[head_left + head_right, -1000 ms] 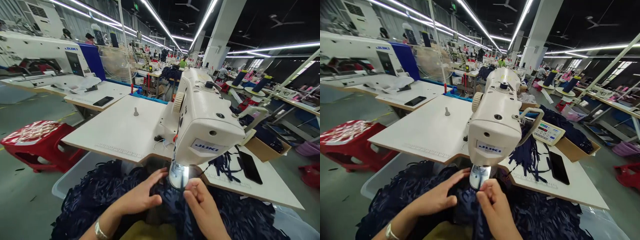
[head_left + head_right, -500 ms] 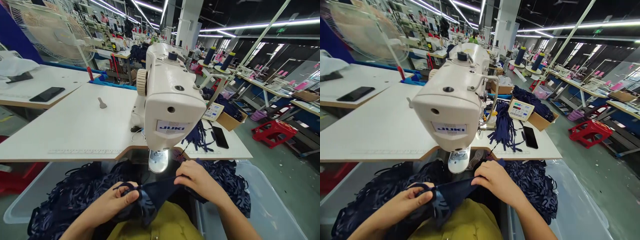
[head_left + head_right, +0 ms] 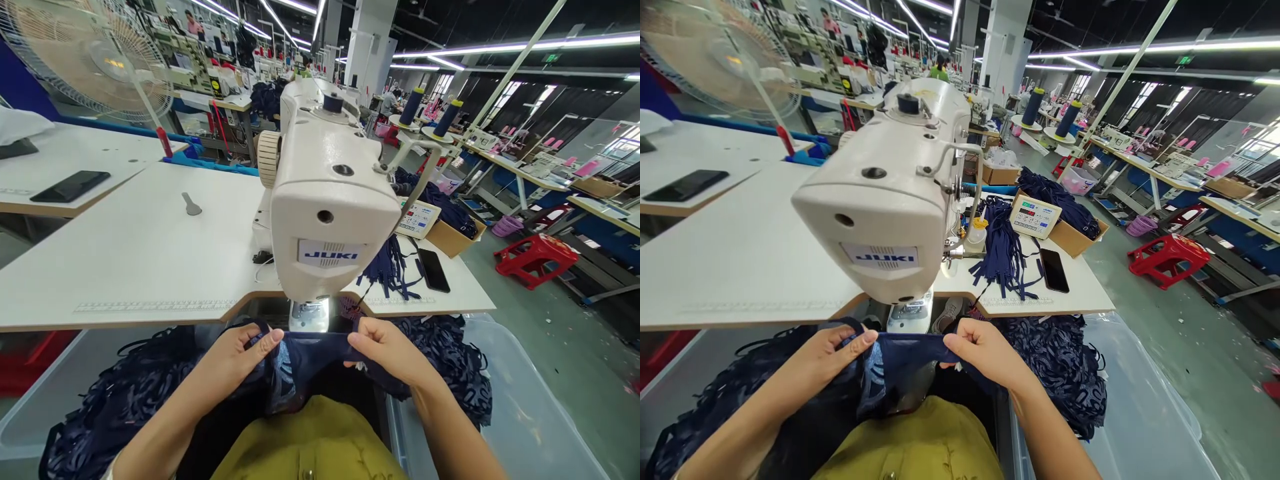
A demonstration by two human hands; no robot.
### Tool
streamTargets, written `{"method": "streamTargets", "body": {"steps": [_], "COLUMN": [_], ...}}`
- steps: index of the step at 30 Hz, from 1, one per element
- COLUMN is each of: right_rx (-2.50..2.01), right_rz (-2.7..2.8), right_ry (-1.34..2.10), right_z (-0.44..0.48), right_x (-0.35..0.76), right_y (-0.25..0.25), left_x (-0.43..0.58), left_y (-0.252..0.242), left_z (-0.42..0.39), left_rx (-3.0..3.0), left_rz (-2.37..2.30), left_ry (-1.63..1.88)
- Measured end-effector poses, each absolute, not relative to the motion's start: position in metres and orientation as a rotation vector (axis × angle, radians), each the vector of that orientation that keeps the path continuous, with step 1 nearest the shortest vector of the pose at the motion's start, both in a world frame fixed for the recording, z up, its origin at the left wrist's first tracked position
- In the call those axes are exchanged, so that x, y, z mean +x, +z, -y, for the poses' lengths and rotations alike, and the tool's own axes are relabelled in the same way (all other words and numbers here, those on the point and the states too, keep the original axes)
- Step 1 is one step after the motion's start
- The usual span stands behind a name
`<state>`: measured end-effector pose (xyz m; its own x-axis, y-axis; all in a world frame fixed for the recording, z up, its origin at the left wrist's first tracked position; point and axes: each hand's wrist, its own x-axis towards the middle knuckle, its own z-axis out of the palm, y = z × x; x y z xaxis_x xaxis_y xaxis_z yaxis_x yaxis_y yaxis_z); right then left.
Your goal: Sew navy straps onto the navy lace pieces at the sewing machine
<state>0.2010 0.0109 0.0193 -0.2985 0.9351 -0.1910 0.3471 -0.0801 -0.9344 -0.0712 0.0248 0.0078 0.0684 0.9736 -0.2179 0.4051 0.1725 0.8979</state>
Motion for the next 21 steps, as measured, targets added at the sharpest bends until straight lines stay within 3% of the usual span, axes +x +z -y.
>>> {"method": "streamTargets", "body": {"steps": [9, 12, 15, 18, 21], "right_rx": [-1.248, -1.317, -1.331, -1.317, -1.221], "right_rz": [1.400, 1.471, 1.551, 1.684, 1.809], "right_ry": [1.267, 1.141, 1.087, 1.034, 1.074], "right_z": [-0.042, -0.047, -0.048, -0.047, -0.047], "right_x": [0.161, 0.151, 0.148, 0.155, 0.166], "right_y": [0.000, -0.005, -0.003, 0.004, 0.011], "left_x": [-0.095, -0.080, -0.053, -0.036, -0.037], "left_y": [-0.016, -0.027, -0.032, -0.027, -0.021], "left_z": [-0.070, -0.064, -0.039, -0.020, -0.017], "left_rx": [1.795, 1.909, 2.522, 2.989, 3.044], "left_rz": [-1.809, -1.915, -1.511, -1.143, -1.082], "left_ry": [0.785, 1.087, 1.492, 1.150, 0.979]}}
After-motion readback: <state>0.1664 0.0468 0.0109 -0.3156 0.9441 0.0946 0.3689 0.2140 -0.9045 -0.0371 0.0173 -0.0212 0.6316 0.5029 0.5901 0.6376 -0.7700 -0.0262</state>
